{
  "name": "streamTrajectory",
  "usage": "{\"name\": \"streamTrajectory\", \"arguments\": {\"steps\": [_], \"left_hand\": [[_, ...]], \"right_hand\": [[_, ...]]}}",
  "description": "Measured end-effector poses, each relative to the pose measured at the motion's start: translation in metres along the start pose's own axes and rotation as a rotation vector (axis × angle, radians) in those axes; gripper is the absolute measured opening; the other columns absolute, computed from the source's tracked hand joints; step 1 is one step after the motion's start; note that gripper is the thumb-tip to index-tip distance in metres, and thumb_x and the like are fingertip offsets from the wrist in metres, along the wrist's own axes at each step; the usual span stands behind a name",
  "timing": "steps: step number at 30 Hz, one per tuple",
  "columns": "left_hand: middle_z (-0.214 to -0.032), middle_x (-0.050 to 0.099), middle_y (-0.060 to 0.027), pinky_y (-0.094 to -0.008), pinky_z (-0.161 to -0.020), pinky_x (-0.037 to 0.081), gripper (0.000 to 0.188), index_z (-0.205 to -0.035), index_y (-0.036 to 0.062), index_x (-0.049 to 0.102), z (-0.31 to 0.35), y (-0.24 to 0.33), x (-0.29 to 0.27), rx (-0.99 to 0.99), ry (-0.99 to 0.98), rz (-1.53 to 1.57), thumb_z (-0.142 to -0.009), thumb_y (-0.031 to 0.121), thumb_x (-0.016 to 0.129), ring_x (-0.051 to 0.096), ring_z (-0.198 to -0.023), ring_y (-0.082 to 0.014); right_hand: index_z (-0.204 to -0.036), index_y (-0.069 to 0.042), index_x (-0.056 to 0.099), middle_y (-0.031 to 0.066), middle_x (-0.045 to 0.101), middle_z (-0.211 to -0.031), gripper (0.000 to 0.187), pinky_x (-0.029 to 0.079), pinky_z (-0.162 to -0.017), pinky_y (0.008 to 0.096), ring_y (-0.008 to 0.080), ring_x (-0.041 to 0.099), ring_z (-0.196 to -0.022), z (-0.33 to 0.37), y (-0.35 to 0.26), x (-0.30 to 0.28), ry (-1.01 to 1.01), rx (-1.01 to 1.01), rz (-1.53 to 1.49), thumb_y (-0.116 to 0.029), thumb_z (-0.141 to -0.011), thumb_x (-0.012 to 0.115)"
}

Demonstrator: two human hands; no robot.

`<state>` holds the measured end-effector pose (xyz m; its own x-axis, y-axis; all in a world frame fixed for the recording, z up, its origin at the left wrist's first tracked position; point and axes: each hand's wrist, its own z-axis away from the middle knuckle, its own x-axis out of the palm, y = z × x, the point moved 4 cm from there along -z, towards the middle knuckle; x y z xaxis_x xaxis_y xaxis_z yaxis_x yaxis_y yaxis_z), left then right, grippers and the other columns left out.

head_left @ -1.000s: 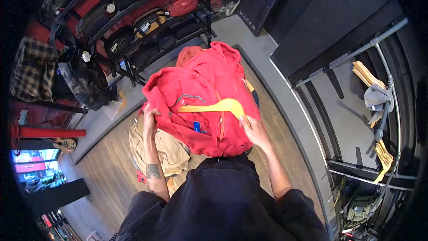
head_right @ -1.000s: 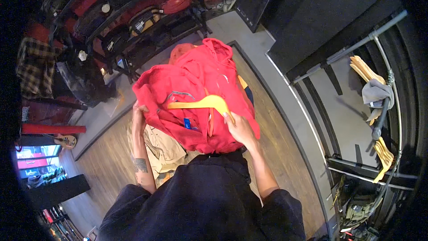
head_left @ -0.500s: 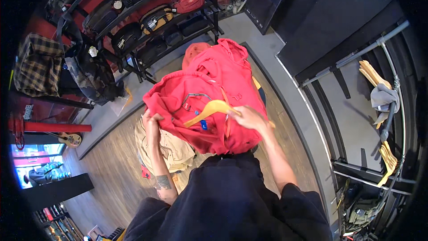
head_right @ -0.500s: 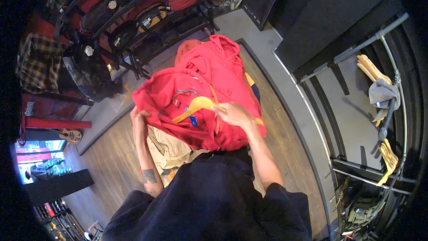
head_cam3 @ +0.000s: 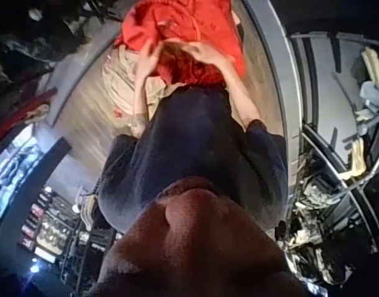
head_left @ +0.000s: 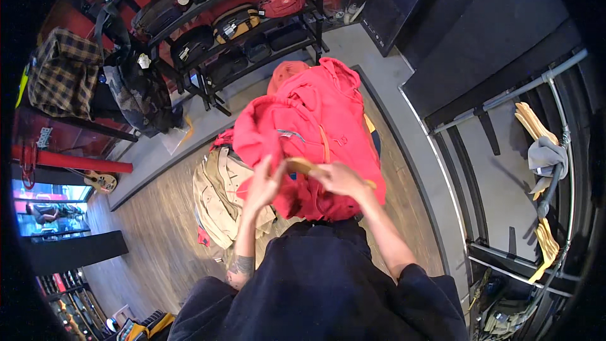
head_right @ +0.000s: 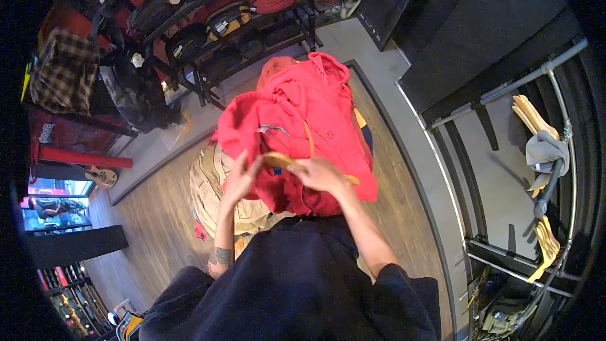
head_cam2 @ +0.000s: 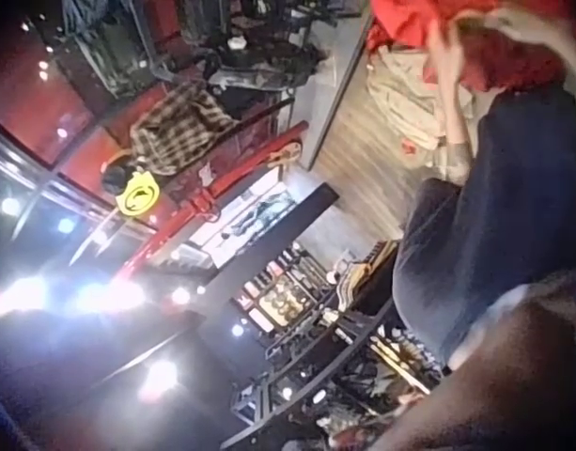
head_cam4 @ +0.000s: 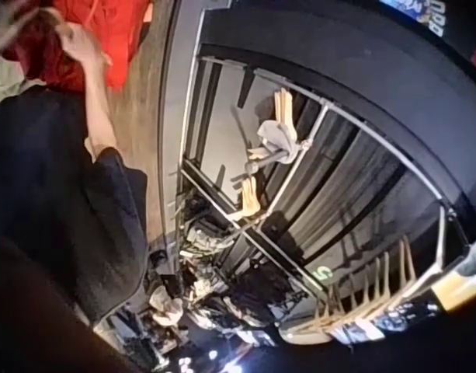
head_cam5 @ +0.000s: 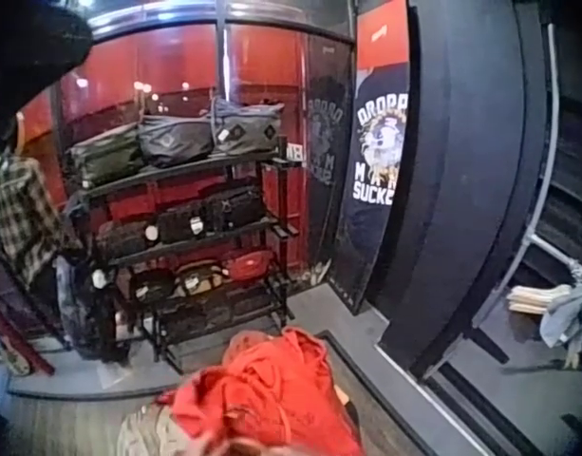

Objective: Hanging red hoodies on wooden hangers and placing them on a clothing rack.

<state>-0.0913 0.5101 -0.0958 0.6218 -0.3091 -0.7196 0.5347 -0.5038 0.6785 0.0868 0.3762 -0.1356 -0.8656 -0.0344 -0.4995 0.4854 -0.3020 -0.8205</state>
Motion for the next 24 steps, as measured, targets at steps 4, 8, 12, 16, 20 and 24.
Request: {"name": "streamTrajectory", "arguments": {"steps": [4,8,12,16,20,24], "left_hand": [[-0.085,0.061,-0.0245,-0.043,-0.068,0.045,0.034,-0.11,-0.0047,0.055,0.021,0.03,0.003,-0.165,-0.259,0.167,-0.094,0.024,0.062,0.06,-0.077,-0.0315],[-0.084,0.058,-0.0274,-0.046,-0.073,0.047,0.035,-0.107,-0.0073,0.054,0.022,0.038,-0.023,-0.08,-0.273,0.191,-0.091,0.023,0.064,0.059,-0.08,-0.0416],[-0.111,0.065,-0.0209,-0.0423,-0.092,0.047,0.055,-0.112,-0.0042,0.064,0.022,-0.007,-0.058,0.057,-0.147,-0.36,-0.085,0.043,0.071,0.061,-0.108,-0.0377],[-0.118,0.063,-0.0249,-0.0416,-0.094,0.049,0.079,-0.119,-0.0028,0.064,0.042,-0.066,-0.049,-0.223,-0.583,-0.347,-0.081,0.066,0.062,0.061,-0.112,-0.0382],[-0.111,0.067,-0.0248,-0.041,-0.095,0.05,0.088,-0.118,-0.0045,0.064,0.051,-0.087,-0.046,-0.295,-0.804,-0.255,-0.078,0.074,0.059,0.064,-0.108,-0.0363],[-0.108,0.069,-0.0238,-0.0395,-0.091,0.049,0.083,-0.112,-0.0022,0.067,0.055,-0.107,-0.053,-0.795,-1.072,-0.374,-0.082,0.074,0.053,0.065,-0.107,-0.0332]], "right_hand": [[-0.106,-0.01,0.067,0.0208,0.056,-0.063,0.041,0.042,-0.059,0.047,0.0387,0.058,-0.062,-0.01,0.003,0.03,0.166,0.013,0.046,-0.046,-0.098,0.05],[-0.111,-0.015,0.069,0.022,0.059,-0.067,0.042,0.044,-0.062,0.0481,0.0411,0.062,-0.068,-0.006,0.02,0.047,0.014,-0.054,-0.027,-0.049,-0.097,0.048],[-0.112,-0.01,0.069,0.0121,0.046,-0.057,0.053,0.038,-0.056,0.0394,0.0223,0.05,-0.055,-0.005,0.038,0.057,0.026,-0.068,-0.127,-0.056,-0.098,0.045],[-0.113,-0.006,0.069,0.0031,0.043,-0.059,0.065,0.035,-0.057,0.0354,0.0137,0.043,-0.06,0.004,0.055,0.075,-0.017,0.003,-0.322,-0.063,-0.097,0.042],[-0.11,-0.003,0.069,0.0018,0.043,-0.06,0.063,0.035,-0.057,0.0346,0.0126,0.043,-0.06,0.016,0.061,0.082,-0.066,-0.027,-0.405,-0.059,-0.099,0.042],[-0.103,-0.002,0.068,0.0031,0.043,-0.059,0.062,0.036,-0.058,0.0344,0.0128,0.044,-0.06,0.018,0.056,0.072,-0.068,-0.094,-0.395,-0.058,-0.099,0.043]]}}
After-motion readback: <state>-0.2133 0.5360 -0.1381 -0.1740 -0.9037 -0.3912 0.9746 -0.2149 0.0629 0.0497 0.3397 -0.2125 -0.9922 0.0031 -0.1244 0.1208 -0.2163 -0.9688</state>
